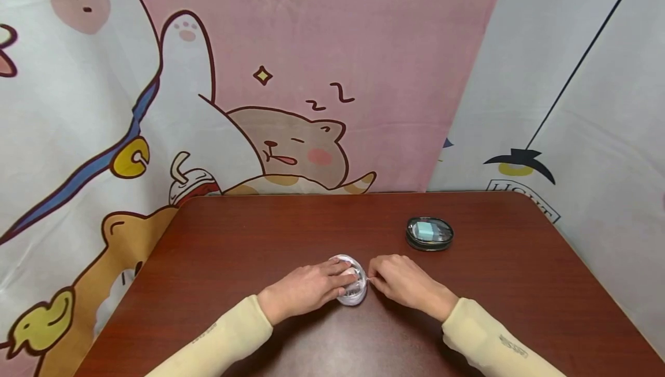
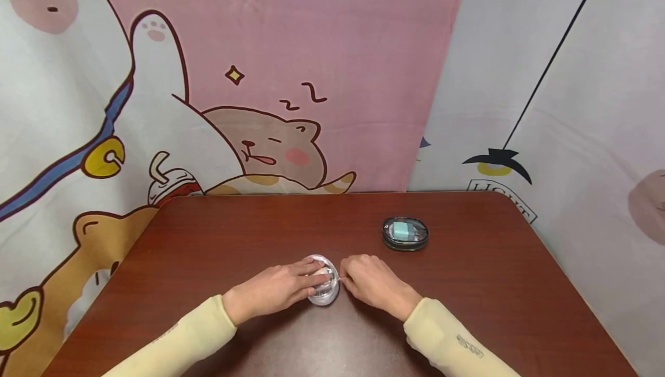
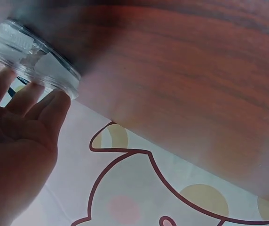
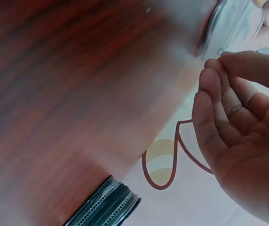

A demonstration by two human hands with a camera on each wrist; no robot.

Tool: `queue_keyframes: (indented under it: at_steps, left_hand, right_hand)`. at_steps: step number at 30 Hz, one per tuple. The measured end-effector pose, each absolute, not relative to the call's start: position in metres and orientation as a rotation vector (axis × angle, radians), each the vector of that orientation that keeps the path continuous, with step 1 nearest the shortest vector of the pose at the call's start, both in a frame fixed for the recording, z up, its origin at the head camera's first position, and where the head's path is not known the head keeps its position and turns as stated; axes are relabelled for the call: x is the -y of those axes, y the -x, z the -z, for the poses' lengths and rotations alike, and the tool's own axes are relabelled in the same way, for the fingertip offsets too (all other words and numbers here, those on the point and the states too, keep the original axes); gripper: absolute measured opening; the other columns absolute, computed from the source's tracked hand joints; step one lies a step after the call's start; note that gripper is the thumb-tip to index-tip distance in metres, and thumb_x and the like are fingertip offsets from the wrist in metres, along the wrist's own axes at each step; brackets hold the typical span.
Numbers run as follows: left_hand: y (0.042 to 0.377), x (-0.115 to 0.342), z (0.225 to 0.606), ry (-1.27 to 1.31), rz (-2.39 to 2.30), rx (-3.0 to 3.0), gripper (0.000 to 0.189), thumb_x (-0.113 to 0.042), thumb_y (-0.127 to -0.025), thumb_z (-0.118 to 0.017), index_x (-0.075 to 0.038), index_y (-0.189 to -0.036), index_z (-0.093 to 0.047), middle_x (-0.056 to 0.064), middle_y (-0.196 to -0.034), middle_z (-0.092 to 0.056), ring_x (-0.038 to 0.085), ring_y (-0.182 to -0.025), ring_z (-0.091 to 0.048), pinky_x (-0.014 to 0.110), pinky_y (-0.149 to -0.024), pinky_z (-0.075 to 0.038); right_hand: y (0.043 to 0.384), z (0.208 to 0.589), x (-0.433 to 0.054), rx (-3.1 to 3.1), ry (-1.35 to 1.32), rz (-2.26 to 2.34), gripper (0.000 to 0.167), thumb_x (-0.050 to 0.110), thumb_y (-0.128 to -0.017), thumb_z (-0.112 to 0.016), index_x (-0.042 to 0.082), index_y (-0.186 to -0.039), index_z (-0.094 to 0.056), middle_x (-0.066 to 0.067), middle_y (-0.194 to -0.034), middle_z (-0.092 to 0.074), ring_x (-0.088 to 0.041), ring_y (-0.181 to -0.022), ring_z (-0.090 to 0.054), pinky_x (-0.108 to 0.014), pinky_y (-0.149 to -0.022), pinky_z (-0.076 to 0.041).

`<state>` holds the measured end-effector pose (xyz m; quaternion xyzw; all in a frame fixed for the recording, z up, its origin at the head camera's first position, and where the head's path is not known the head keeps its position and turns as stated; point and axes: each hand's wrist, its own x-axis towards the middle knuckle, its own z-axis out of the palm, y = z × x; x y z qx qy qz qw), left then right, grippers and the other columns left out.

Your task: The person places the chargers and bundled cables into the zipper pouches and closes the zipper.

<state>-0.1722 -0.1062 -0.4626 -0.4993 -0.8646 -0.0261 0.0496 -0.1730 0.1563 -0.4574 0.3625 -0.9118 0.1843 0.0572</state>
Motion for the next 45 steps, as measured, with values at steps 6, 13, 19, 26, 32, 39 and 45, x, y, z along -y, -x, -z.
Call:
queue_keyframes:
  at_steps: [6, 13, 19, 26, 32, 39, 45]
  left_hand:
    - [0.17, 0.107, 0.464, 1.488, 0.103, 2.651, 0.04, -0.032, -0.109, -0.055, -0.02, -0.146, -0.061, 0.008, -0.147, -0.059, 0.023, -0.137, -0.054, 0.039, -0.092, -0.059]
    - [0.168, 0.107, 0.461, 1.41, 0.152, 2.665, 0.035, -0.034, -0.107, -0.059, -0.02, -0.137, -0.068, 0.005, -0.141, -0.062, 0.023, -0.127, -0.061, 0.038, -0.1, -0.055]
    - [0.17, 0.11, 0.461, 1.435, 0.116, 2.535, 0.027, -0.035, -0.102, -0.067, -0.021, -0.123, -0.074, 0.004, -0.125, -0.067, 0.021, -0.109, -0.063, 0.035, -0.097, -0.053]
    - [0.178, 0.109, 0.461, 1.627, 0.196, 2.435, 0.041, -0.025, -0.097, -0.075, -0.014, -0.136, -0.068, 0.008, -0.143, -0.059, 0.027, -0.14, -0.05, 0.037, -0.118, -0.038]
    - [0.182, 0.107, 0.46, 1.724, 0.174, 2.453, 0.043, -0.024, -0.103, -0.066, -0.009, -0.144, -0.061, 0.007, -0.15, -0.057, 0.026, -0.144, -0.047, 0.037, -0.119, -0.037]
    - [0.18, 0.109, 0.459, 1.707, 0.138, 2.573, 0.043, -0.028, -0.107, -0.059, -0.013, -0.147, -0.059, 0.005, -0.155, -0.052, 0.023, -0.144, -0.046, 0.034, -0.116, -0.041]
    - [0.181, 0.108, 0.46, 1.694, 0.162, 2.584, 0.043, -0.025, -0.107, -0.059, -0.011, -0.148, -0.058, 0.006, -0.153, -0.054, 0.022, -0.143, -0.048, 0.033, -0.115, -0.042]
  right_hand:
    - [0.165, 0.457, -0.156, 2.749, -1.133, -0.599, 0.02, 0.008, -0.087, -0.08, 0.021, -0.081, -0.066, 0.015, -0.078, -0.062, -0.003, -0.068, -0.058, -0.027, -0.058, -0.051]
    - [0.17, 0.46, -0.154, 2.777, -1.073, -0.623, 0.014, 0.01, -0.088, -0.081, 0.018, -0.085, -0.069, 0.012, -0.08, -0.064, -0.005, -0.07, -0.059, -0.027, -0.06, -0.052]
    - [0.18, 0.463, -0.154, 2.782, -1.027, -0.609, 0.014, 0.009, -0.088, -0.081, 0.017, -0.086, -0.07, 0.009, -0.083, -0.066, -0.009, -0.072, -0.062, -0.03, -0.062, -0.053]
    - [0.193, 0.464, -0.153, 2.817, -1.015, -0.618, 0.013, 0.008, -0.09, -0.079, 0.016, -0.087, -0.07, 0.009, -0.083, -0.065, -0.009, -0.075, -0.062, -0.03, -0.064, -0.054]
    - [0.199, 0.465, -0.15, 2.845, -1.031, -0.641, 0.012, 0.007, -0.092, -0.077, 0.016, -0.088, -0.069, 0.009, -0.083, -0.063, -0.007, -0.075, -0.06, -0.03, -0.065, -0.053]
    - [0.199, 0.465, -0.15, 2.836, -1.051, -0.638, 0.012, 0.006, -0.092, -0.076, 0.016, -0.089, -0.069, 0.01, -0.083, -0.063, -0.006, -0.075, -0.06, -0.03, -0.065, -0.053]
    - [0.194, 0.464, -0.154, 2.777, -1.135, -0.649, 0.015, 0.004, -0.093, -0.075, 0.016, -0.089, -0.067, 0.011, -0.082, -0.062, -0.004, -0.073, -0.058, -0.027, -0.063, -0.052]
